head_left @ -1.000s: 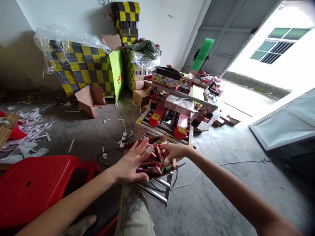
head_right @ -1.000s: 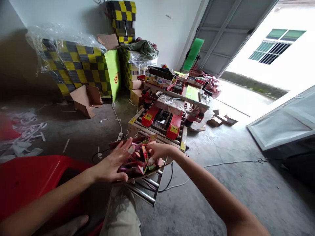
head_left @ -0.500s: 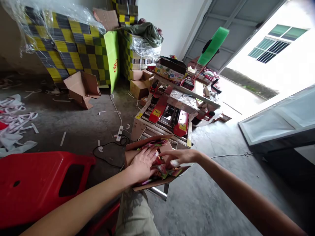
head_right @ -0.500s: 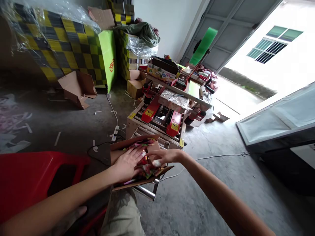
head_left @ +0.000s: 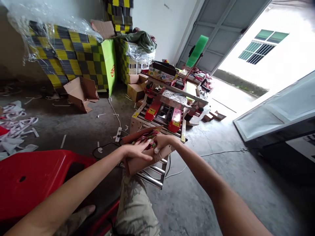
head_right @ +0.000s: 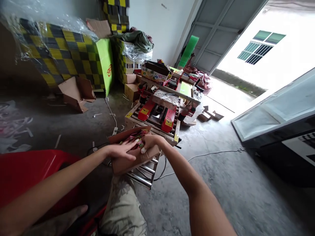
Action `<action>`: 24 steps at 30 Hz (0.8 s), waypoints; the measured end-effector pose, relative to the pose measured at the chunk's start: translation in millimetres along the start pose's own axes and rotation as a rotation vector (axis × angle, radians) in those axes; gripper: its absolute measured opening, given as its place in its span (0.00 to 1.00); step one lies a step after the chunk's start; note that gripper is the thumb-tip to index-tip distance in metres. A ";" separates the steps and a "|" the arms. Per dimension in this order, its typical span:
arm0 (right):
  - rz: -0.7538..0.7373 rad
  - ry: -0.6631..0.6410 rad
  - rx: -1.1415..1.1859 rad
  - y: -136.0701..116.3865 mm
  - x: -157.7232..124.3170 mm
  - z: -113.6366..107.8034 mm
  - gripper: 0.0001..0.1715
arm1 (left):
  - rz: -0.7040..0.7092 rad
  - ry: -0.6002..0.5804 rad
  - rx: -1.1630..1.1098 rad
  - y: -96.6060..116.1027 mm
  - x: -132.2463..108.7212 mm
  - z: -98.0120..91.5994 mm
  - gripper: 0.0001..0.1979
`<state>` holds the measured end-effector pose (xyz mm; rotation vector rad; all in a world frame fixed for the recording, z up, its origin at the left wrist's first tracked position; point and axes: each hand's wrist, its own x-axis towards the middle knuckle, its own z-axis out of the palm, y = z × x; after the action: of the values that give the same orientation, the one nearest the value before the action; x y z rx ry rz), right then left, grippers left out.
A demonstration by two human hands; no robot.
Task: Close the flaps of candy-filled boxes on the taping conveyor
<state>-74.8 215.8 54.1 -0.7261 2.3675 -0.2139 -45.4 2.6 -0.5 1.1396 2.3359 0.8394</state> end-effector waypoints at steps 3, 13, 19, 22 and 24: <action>0.017 0.216 -0.023 -5.4 -7.9 11.0 0.31 | -0.150 0.158 -0.011 10.8 -10.0 17.6 0.51; 0.205 0.832 0.327 -53.6 -32.7 120.3 0.27 | -0.474 0.670 -0.183 100.8 16.7 98.5 0.34; 0.316 0.749 0.010 -75.9 -28.1 116.3 0.31 | 0.017 0.887 -0.211 99.5 -58.0 38.2 0.28; 0.347 0.773 -0.047 -79.7 -26.9 118.6 0.31 | 0.054 1.116 -0.201 57.3 -55.0 -2.0 0.26; 0.350 0.793 -0.042 -79.8 -26.3 120.1 0.29 | -0.046 0.973 -0.325 26.8 -28.2 -8.9 0.28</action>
<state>52.8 167.5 0.6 -0.2373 3.2061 -0.3477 -19.2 -10.2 26.7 0.5741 2.7227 2.0004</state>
